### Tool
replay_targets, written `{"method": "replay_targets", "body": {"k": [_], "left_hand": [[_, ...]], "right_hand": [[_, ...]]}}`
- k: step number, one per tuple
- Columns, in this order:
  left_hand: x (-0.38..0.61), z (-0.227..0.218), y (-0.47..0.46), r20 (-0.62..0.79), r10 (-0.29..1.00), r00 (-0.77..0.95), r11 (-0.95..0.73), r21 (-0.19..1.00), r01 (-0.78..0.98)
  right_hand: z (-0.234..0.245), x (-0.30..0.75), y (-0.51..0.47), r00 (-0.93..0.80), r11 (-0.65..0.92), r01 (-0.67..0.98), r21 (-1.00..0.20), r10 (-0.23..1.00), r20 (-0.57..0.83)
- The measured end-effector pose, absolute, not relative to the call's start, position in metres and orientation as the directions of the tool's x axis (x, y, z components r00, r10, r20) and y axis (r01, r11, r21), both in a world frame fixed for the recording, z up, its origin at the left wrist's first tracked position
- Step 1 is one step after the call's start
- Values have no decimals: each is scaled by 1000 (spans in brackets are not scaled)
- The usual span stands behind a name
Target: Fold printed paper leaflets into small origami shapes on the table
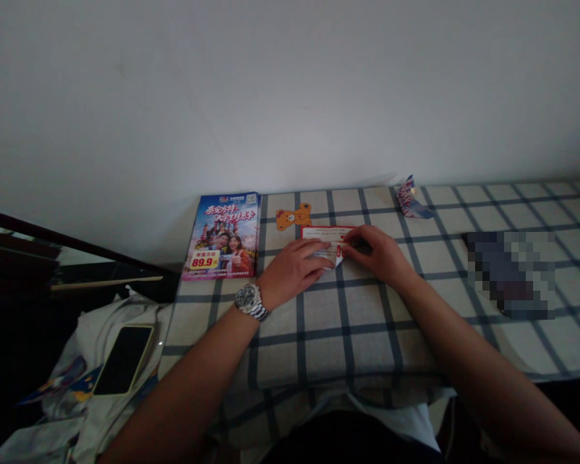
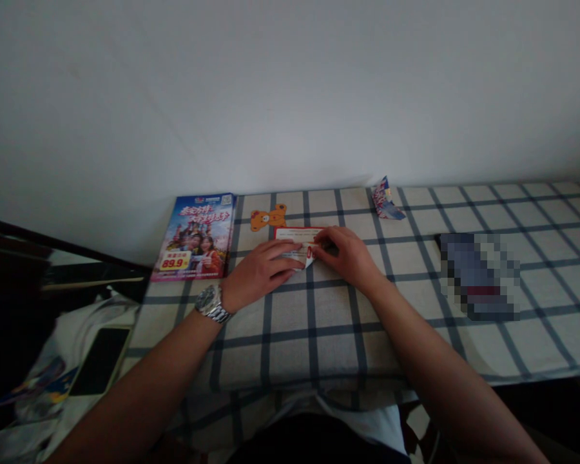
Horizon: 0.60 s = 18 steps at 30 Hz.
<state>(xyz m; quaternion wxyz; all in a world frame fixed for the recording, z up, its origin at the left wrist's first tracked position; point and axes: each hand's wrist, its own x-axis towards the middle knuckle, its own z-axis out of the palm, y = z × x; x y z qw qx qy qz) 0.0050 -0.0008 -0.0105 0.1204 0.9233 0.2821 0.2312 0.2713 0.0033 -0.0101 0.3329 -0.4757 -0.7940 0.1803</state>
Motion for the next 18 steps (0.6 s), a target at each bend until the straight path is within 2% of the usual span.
{"method": "replay_targets", "body": {"k": [5,10,18], "left_hand": [[5,-7,-1,372,582,723,-807,368,462],[5,-5,-3,382,533,755,-843,320,433],[6,-3,-5,349,525,776,-849,271,453]], "right_hand": [[-8,267,5,-339,508,623,-595,860,381],[-9,264,8,-350,520,628,-578,853,387],[-16,263,14,-380,563,672,-482,820,428]]}}
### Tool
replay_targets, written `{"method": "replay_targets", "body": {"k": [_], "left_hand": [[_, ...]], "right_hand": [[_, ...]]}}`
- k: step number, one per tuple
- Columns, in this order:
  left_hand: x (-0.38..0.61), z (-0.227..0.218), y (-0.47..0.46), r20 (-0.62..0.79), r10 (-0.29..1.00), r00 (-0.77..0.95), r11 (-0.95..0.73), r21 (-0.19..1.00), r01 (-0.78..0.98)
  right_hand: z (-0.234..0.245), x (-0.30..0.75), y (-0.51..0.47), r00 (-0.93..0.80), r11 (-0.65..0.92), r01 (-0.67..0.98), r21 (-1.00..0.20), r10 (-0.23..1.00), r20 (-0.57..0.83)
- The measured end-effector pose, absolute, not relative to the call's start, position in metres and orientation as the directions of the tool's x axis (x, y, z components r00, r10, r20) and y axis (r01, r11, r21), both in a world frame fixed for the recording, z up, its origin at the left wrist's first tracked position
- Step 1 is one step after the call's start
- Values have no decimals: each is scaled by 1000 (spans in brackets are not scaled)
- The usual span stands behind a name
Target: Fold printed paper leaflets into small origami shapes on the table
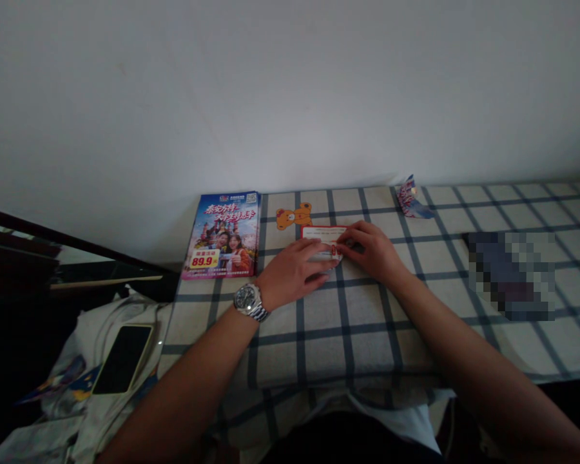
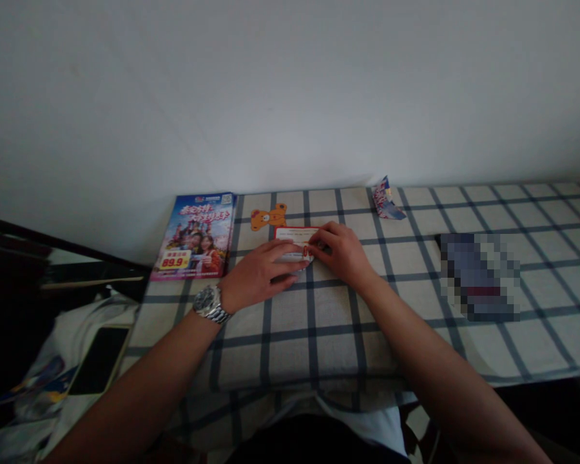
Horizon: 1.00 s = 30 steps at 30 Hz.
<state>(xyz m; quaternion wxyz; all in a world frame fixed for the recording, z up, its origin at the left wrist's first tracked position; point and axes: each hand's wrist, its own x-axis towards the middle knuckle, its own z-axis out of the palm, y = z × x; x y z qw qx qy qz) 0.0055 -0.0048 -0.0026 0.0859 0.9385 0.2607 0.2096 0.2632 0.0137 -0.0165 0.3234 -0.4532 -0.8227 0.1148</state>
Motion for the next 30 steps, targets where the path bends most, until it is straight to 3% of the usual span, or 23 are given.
{"method": "replay_targets", "body": {"k": [12,17,30], "left_hand": [[7,-2,-7,317,543,778,-839,254,482],[7,-2,-7,301,544,783,-838,247,487],[5,2,-10,266,584,767,-810,256,528]], "right_hand": [[-8,266,6,-454,659,670,-342,728,514],[-3,272,-1,-600,781,553,-291,615,511],[-11,279,-1,-657,783,502,-368,622,427]]}}
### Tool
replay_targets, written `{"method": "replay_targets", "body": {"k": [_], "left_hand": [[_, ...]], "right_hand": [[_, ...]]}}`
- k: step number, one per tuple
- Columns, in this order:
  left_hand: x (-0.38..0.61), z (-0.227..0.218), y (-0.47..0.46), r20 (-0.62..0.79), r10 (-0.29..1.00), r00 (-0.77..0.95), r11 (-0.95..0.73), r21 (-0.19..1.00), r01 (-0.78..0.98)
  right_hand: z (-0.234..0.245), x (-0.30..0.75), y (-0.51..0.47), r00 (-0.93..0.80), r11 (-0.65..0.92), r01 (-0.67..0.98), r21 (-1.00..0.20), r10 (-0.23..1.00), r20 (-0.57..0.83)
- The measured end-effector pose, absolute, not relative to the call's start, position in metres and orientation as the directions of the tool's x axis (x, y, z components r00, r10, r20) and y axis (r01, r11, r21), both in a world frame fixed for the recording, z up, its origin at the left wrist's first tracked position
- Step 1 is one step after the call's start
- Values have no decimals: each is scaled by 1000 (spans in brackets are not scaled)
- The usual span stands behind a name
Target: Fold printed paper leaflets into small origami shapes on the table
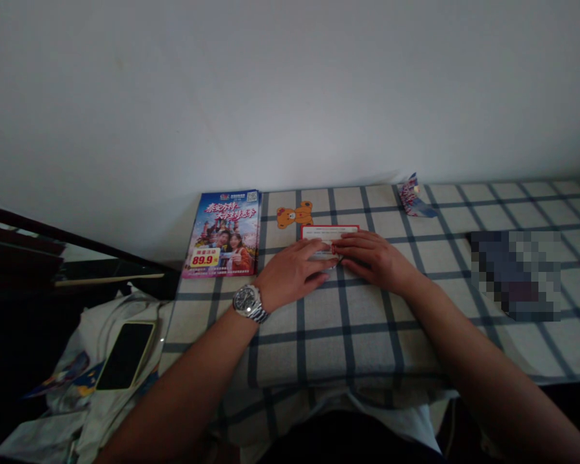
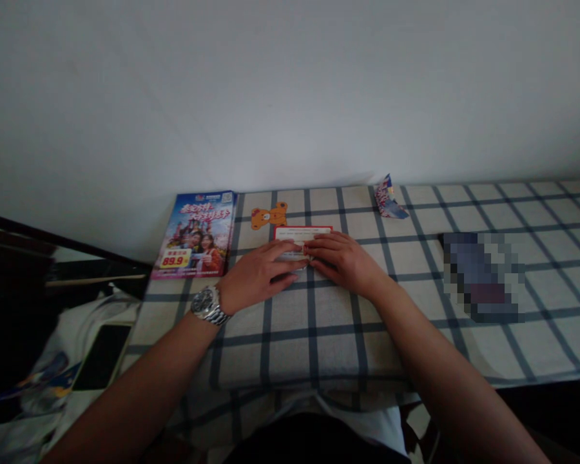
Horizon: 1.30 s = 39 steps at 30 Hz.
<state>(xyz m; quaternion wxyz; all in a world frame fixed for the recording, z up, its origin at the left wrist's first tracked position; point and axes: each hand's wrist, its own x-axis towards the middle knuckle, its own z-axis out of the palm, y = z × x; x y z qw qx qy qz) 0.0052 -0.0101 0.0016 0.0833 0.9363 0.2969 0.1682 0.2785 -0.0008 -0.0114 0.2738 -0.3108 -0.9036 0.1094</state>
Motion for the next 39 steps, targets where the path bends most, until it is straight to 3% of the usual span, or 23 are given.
{"method": "replay_targets", "body": {"k": [10,18,24,36,39], "left_hand": [[5,3,-10,279,582,764,-812,247,528],[2,1,-6,279,560,780,-826,252,504],[-4,-1,-4,293,512,807,-852,289,436],[-8,0,0,295,543,786,-818,398,415],[-9,2,2,346,564,750,-819,351,454]], "right_hand": [[-9,277,-3,-647,751,535,-387,659,384],[-8,282,-2,-710,787,512,-343,613,347],[-12,287,-4,-735,797,521,-305,601,314],[-17,289,-3,-735,809,496,-317,585,344],[-17,288,-4,-729,802,509,-313,595,338]]}}
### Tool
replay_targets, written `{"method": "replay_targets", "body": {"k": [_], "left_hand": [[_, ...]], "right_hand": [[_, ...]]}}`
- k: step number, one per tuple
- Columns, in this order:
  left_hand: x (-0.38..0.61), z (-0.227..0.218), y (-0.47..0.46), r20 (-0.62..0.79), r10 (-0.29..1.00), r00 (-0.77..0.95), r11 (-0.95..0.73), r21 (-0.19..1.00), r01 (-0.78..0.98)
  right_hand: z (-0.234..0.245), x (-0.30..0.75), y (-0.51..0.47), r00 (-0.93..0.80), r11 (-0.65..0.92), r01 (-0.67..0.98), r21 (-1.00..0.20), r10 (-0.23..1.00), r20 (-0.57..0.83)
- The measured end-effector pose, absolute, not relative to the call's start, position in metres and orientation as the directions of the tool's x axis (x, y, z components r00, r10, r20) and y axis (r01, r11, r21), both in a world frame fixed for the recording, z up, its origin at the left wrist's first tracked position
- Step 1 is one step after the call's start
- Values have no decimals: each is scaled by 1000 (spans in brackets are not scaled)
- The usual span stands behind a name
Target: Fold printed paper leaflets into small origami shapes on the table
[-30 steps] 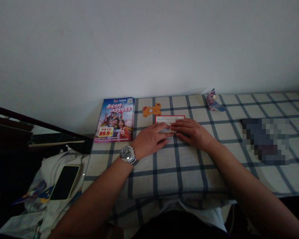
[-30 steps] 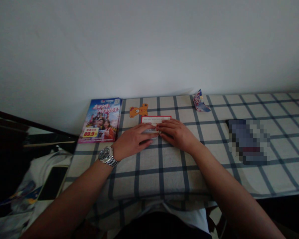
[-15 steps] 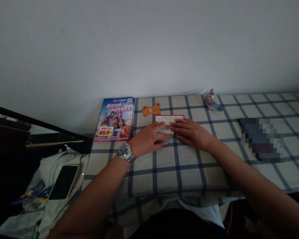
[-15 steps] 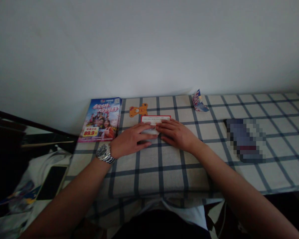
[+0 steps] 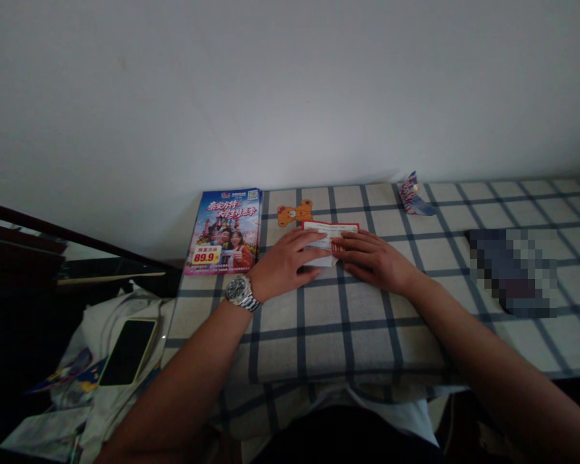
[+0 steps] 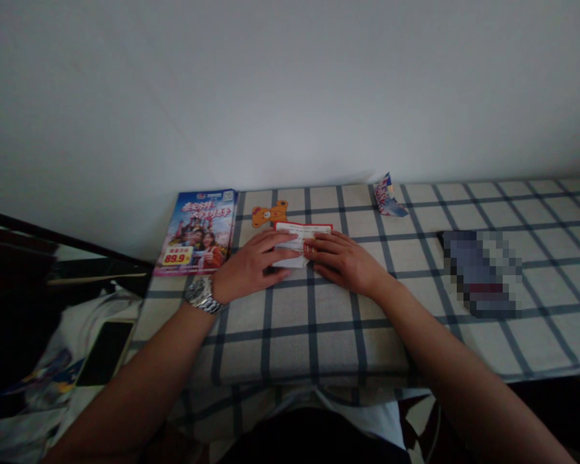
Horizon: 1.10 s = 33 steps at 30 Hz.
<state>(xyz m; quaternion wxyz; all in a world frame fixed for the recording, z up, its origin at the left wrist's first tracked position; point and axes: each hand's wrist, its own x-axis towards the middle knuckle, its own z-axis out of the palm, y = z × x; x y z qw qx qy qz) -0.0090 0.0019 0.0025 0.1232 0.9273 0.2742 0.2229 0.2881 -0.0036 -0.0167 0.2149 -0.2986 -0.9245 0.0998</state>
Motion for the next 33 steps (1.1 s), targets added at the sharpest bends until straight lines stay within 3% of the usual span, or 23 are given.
{"method": "replay_targets", "body": {"k": [4,16,22,28,33], "left_hand": [[-11,7,1,374,625,685,-780,301,548],[0,11,-7,378,742,553,-670,443,596],[3,5,-8,365,702,611,-710,424,563],[3,2,-8,299,725,620,-676,483,557],[3,2,-9,273,740,615,-662,459,592]], "right_hand": [[-15,286,-5,-729,807,504,-308,589,349],[-13,285,-6,-730,809,501,-308,586,351],[-16,286,-5,-726,804,519,-291,594,347],[-17,286,-6,-725,808,520,-277,589,357],[-18,286,-5,-724,811,520,-270,586,365]]}}
